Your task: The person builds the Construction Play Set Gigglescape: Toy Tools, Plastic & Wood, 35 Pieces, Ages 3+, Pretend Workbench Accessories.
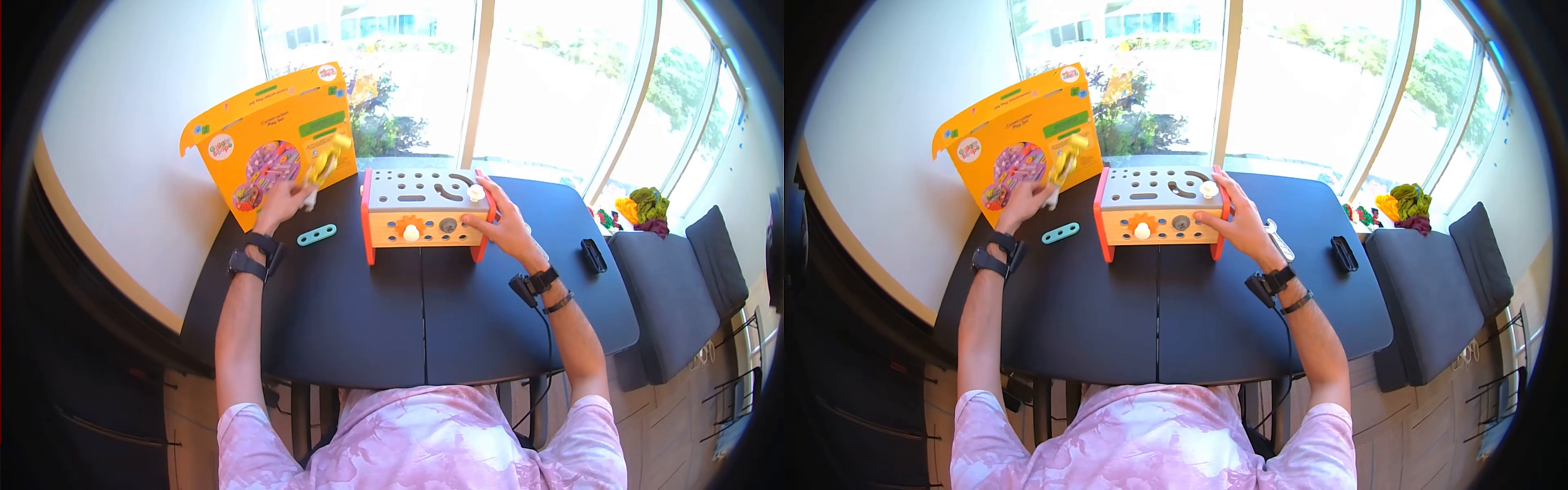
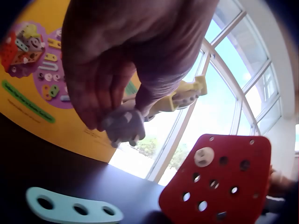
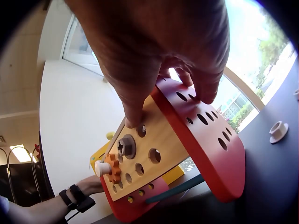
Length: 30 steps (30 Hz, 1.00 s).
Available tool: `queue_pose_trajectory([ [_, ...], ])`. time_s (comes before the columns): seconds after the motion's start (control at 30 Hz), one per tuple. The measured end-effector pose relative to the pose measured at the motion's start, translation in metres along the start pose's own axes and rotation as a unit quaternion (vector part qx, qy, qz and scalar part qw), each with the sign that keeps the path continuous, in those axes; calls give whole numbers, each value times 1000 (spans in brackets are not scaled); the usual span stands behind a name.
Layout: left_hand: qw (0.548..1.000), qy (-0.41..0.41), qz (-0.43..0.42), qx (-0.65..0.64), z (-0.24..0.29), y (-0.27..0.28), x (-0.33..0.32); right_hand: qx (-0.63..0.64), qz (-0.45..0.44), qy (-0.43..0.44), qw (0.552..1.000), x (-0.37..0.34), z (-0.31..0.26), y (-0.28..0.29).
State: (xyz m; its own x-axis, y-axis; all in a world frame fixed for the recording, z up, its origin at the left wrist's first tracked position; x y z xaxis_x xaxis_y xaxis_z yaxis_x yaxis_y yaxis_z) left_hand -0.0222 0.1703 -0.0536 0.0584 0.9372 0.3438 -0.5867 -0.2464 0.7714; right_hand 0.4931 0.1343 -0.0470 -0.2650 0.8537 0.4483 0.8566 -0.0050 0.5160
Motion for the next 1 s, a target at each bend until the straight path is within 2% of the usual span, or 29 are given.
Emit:
queue_pose_trajectory([
  [0.1, 983, -112, 20, -145, 67, 2, 15, 17, -8, -9, 1000, 2, 5, -2],
  [0.17, 966, -152, 32, -207, 129, 4, 15, 25, -13, -19, 999, 2, 7, -2],
  [0.23, 946, -195, 31, -256, 156, -6, 22, 22, -25, -24, 999, 2, 8, -1],
  [0.3, 925, -242, 18, -291, 156, -27, 38, 20, -27, -22, 999, 2, 7, -1],
  [0.4, 932, -236, 15, -274, 146, -55, 50, 17, -16, -10, 1000, 2, 4, -1],
  [0.43, 951, -211, 7, -225, 145, -57, 48, 16, -15, -5, 1000, 2, 3, 0],
  [0.53, 941, -249, 54, -223, 137, -61, 47, 15, -16, -4, 1000, 0, -2, 1],
  [0.63, 953, -254, 27, -160, 130, -59, 43, 14, -19, 0, 1000, -1, -2, 1],
  [0.73, 957, -262, 44, -119, 137, -57, 35, 17, -20, -6, 1000, 0, -1, -1],
  [0.9, 957, -257, 45, -130, 136, -61, 36, 27, -40, -39, 998, 0, -3, -2],
  [1.0, 961, -248, 44, -114, 140, -58, 33, 20, -28, -16, 999, 2, 4, -3],
])
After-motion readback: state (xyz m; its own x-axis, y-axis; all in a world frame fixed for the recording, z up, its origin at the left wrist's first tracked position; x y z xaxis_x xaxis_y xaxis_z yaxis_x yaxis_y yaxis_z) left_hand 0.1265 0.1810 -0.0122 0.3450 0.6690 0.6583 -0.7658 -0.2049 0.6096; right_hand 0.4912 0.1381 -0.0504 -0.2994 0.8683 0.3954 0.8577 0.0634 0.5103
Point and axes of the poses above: each hand's wrist, its own x-axis towards the middle knuckle, its own y-axis out of the back of the hand, z = x × y, the point moved 4 cm from there along x, towards the middle knuckle, and after that the axes turned 8 degrees about -y, right-handed, at the moved point
